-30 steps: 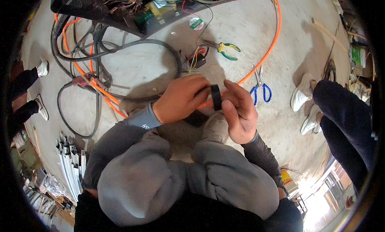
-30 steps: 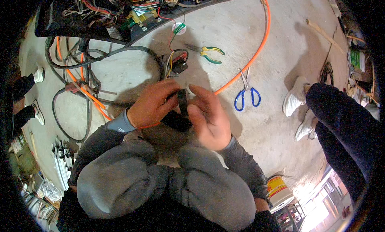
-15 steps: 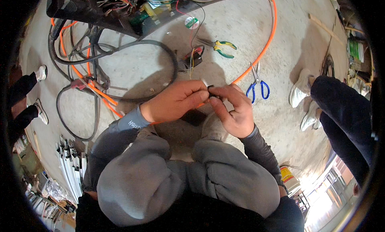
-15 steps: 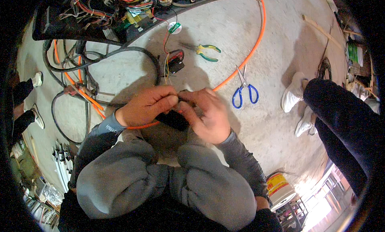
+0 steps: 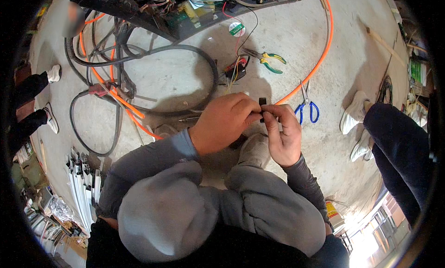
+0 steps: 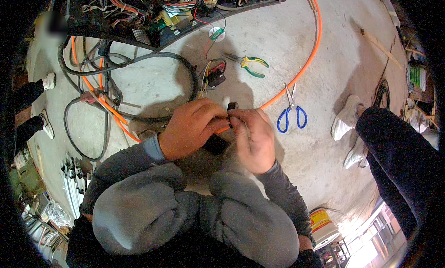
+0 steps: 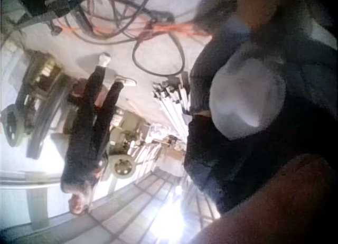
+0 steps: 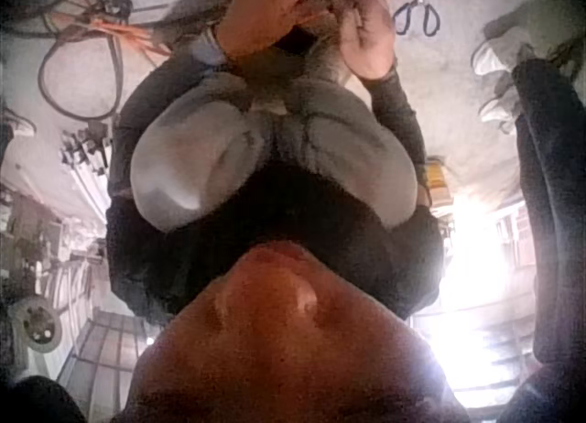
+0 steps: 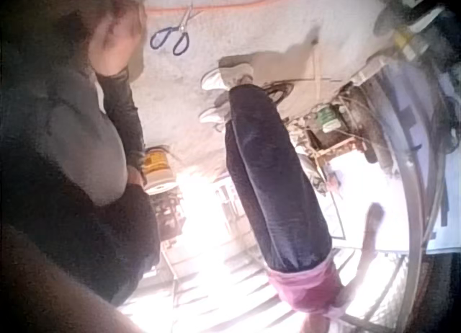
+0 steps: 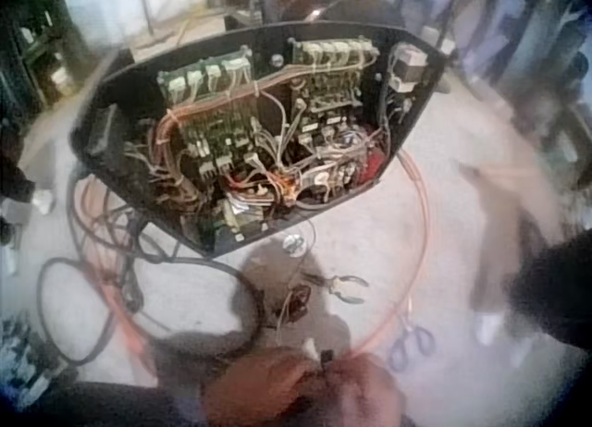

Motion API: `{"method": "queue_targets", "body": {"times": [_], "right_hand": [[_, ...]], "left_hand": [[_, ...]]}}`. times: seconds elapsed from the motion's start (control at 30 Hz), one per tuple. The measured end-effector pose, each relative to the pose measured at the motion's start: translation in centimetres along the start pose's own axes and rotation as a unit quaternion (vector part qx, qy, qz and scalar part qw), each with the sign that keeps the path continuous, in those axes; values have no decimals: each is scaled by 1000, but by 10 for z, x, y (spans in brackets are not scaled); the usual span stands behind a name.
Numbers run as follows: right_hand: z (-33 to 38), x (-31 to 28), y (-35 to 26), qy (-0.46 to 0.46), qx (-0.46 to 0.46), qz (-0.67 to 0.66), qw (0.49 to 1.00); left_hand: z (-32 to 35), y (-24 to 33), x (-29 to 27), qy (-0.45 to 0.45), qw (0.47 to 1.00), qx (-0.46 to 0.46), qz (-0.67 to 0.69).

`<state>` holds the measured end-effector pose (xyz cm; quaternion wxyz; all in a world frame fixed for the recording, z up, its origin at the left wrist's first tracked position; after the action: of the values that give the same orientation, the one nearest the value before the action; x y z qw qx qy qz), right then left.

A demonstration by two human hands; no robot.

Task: The person sits on the floor and repairs an electronic device by stripping wires, wrapping connections with electrical tape, and connecting cables to the unit. They then reassemble the device by attaching the metal casing with assistance from others.

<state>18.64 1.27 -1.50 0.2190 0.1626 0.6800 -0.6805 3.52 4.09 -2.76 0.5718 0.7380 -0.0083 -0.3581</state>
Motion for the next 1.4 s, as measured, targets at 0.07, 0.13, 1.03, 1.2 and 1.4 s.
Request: {"method": "queue_targets", "body": {"times": [0.07, 0.13, 1.03, 1.2, 1.4], "right_hand": [[0, -2, 1, 2, -15, -2, 1000], [-2, -3, 3, 0, -26, -1, 1000], [20, -1, 95, -68, 17, -226, 972], [32, -11, 59, -58, -76, -131, 987], [29, 3, 35, -98, 38, -183, 977]], "left_hand": [[-2, 2, 3, 7, 999, 17, -33], [-2, 4, 5, 12, 996, 28, -88], [-16, -16, 64, -202, 971, -101, 81], [-17, -21, 50, -196, 969, -103, 107], [-16, -28, 38, -189, 969, -96, 130]]}}
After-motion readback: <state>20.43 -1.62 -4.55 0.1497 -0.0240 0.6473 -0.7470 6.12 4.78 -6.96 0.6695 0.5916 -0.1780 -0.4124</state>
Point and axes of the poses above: each hand's wrist, its own z-axis away from the middle knuckle, its own x-axis out of the palm, y = z × x, the point moved 8 cm from there along -z, towards the middle knuckle
